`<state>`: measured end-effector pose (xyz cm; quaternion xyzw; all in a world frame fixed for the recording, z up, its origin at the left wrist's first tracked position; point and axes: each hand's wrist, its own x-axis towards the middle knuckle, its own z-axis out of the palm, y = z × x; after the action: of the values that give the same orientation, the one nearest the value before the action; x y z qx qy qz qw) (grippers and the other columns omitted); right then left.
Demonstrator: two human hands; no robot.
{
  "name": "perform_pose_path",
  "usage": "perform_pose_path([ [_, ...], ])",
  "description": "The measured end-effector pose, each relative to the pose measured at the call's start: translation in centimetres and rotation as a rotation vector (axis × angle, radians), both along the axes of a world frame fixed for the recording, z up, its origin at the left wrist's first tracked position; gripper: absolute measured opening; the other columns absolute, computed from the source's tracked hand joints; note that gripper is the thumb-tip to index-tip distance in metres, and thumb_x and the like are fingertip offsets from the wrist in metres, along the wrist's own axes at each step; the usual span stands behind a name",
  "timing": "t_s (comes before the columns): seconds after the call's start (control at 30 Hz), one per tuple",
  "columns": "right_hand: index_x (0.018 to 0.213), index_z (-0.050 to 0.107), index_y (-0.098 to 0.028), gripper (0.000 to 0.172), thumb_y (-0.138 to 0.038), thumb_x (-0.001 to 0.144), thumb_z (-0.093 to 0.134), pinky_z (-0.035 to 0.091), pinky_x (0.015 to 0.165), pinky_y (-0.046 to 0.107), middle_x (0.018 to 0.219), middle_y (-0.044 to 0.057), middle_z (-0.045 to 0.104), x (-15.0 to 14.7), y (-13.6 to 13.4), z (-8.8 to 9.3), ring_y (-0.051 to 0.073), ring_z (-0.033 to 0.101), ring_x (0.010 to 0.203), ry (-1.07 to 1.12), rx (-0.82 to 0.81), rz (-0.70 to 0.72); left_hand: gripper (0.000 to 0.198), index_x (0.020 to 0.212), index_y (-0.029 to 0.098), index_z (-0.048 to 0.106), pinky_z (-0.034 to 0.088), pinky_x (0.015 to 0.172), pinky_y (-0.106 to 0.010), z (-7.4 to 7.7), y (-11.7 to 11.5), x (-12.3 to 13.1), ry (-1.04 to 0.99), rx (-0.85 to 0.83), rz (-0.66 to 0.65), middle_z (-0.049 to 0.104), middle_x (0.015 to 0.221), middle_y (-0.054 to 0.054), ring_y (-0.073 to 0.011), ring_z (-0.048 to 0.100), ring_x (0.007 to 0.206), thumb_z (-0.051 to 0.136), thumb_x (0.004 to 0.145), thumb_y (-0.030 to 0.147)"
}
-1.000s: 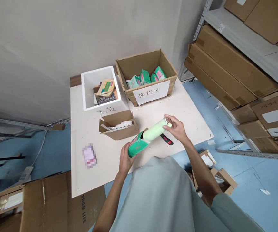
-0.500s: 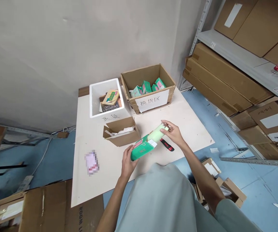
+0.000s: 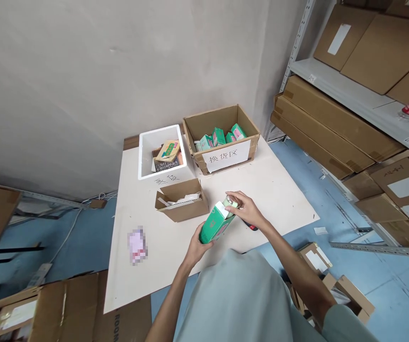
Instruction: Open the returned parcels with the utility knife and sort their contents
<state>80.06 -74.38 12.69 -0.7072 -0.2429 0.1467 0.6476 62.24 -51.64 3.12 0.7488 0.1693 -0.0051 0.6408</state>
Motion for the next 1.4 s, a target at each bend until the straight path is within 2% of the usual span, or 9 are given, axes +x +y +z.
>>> perform_pose_path([
  [0.23, 0.14, 0.075, -0.028, 0.05, -0.046, 0.094, 0.085, 0.055, 0.095, 0.035, 0.127, 0.007, 0.071, 0.6, -0.1, 0.9, 0.024, 0.069, 0.109, -0.086, -0.079, 0.094, 0.097, 0.156, 0.025, 0.059, 0.05, 0.122, -0.054, 3.4, -1.0, 0.3, 0.129, -0.3, -0.143, 0.065, 0.157, -0.015, -0.0387, 0.063, 0.144, 0.1, 0.07, 0.04],
  [0.37, 0.138, 0.073, -0.025, 0.048, -0.044, 0.095, 0.084, 0.055, 0.097, 0.034, 0.125, 0.007, 0.071, 0.9, -0.5, 1.6, 0.023, 0.07, 0.113, -0.075, -0.053, 0.195, 0.099, 0.155, 0.026, 0.059, 0.051, 0.12, -0.052, 4.2, -1.1, 0.2, 0.2, -0.423, -0.189, 0.066, 0.154, -0.013, -0.0371, 0.063, 0.141, 0.102, 0.066, 0.032],
  [0.47, 0.138, 0.073, -0.026, 0.05, -0.044, 0.093, 0.086, 0.056, 0.096, 0.033, 0.124, 0.005, 0.072, 0.9, -1.0, 2.0, 0.023, 0.07, 0.111, -0.051, -0.075, 0.258, 0.1, 0.155, 0.025, 0.059, 0.052, 0.118, -0.052, 4.3, -1.1, 0.1, 0.238, -0.456, -0.221, 0.068, 0.15, -0.014, -0.0366, 0.065, 0.136, 0.102, 0.065, 0.029],
  [0.67, 0.137, 0.073, -0.028, 0.054, -0.051, 0.091, 0.09, 0.058, 0.092, 0.034, 0.121, 0.005, 0.07, -0.4, -0.2, 2.0, 0.023, 0.069, 0.104, -0.105, -0.213, 0.179, 0.094, 0.157, 0.025, 0.059, 0.047, 0.124, -0.052, 4.1, -1.6, 0.2, 0.148, -0.352, -0.174, 0.065, 0.157, -0.013, -0.0382, 0.06, 0.145, 0.096, 0.071, 0.033],
  [0.83, 0.158, 0.064, -0.033, 0.048, -0.046, 0.112, 0.065, 0.057, 0.109, 0.041, 0.126, 0.008, 0.065, -1.1, 0.6, 2.0, 0.025, 0.067, 0.12, -0.275, -0.321, 0.178, 0.096, 0.16, 0.027, 0.058, 0.046, 0.124, -0.052, 4.2, -2.3, 0.2, 0.117, -0.355, -0.167, 0.062, 0.162, -0.013, -0.0381, 0.059, 0.147, 0.094, 0.072, 0.033],
  [0.93, 0.169, 0.053, -0.034, 0.054, -0.045, 0.116, 0.055, 0.057, 0.114, 0.046, 0.125, 0.01, 0.064, -1.4, 0.5, 2.0, 0.027, 0.065, 0.124, -0.337, -0.418, 0.201, 0.096, 0.158, 0.027, 0.06, 0.048, 0.122, -0.051, 4.6, -2.2, 0.0, 0.147, -0.376, -0.172, 0.063, 0.162, -0.012, -0.0388, 0.059, 0.147, 0.096, 0.07, 0.032],
  [1.07, 0.171, 0.051, -0.032, 0.054, -0.043, 0.12, 0.041, 0.055, 0.119, 0.047, 0.142, 0.013, 0.062, -1.8, 0.1, 1.8, 0.028, 0.064, 0.133, -0.372, -0.49, 0.251, 0.096, 0.156, 0.026, 0.063, 0.048, 0.122, -0.051, 4.7, -1.7, -0.4, 0.175, -0.386, -0.18, 0.067, 0.157, -0.013, -0.0387, 0.062, 0.144, 0.098, 0.068, 0.029],
  [1.23, 0.158, 0.064, -0.027, 0.049, -0.044, 0.121, 0.037, 0.055, 0.117, 0.047, 0.141, 0.012, 0.069, -2.5, 0.1, 1.1, 0.028, 0.066, 0.133, -0.375, -0.465, 0.254, 0.094, 0.155, 0.026, 0.064, 0.048, 0.122, -0.052, 3.9, -1.6, -0.7, 0.173, -0.356, -0.155, 0.068, 0.155, -0.012, -0.0389, 0.063, 0.143, 0.097, 0.067, 0.031],
  [1.4, 0.129, 0.078, -0.024, 0.043, -0.047, 0.119, 0.043, 0.058, 0.11, 0.045, 0.129, 0.012, 0.078, -3.4, 0.9, -0.3, 0.028, 0.073, 0.121, -0.304, -0.395, 0.037, 0.093, 0.155, 0.024, 0.064, 0.049, 0.123, -0.052, 2.7, -2.0, -1.0, 0.105, -0.272, -0.115, 0.068, 0.156, -0.013, -0.0394, 0.062, 0.144, 0.096, 0.067, 0.033],
])
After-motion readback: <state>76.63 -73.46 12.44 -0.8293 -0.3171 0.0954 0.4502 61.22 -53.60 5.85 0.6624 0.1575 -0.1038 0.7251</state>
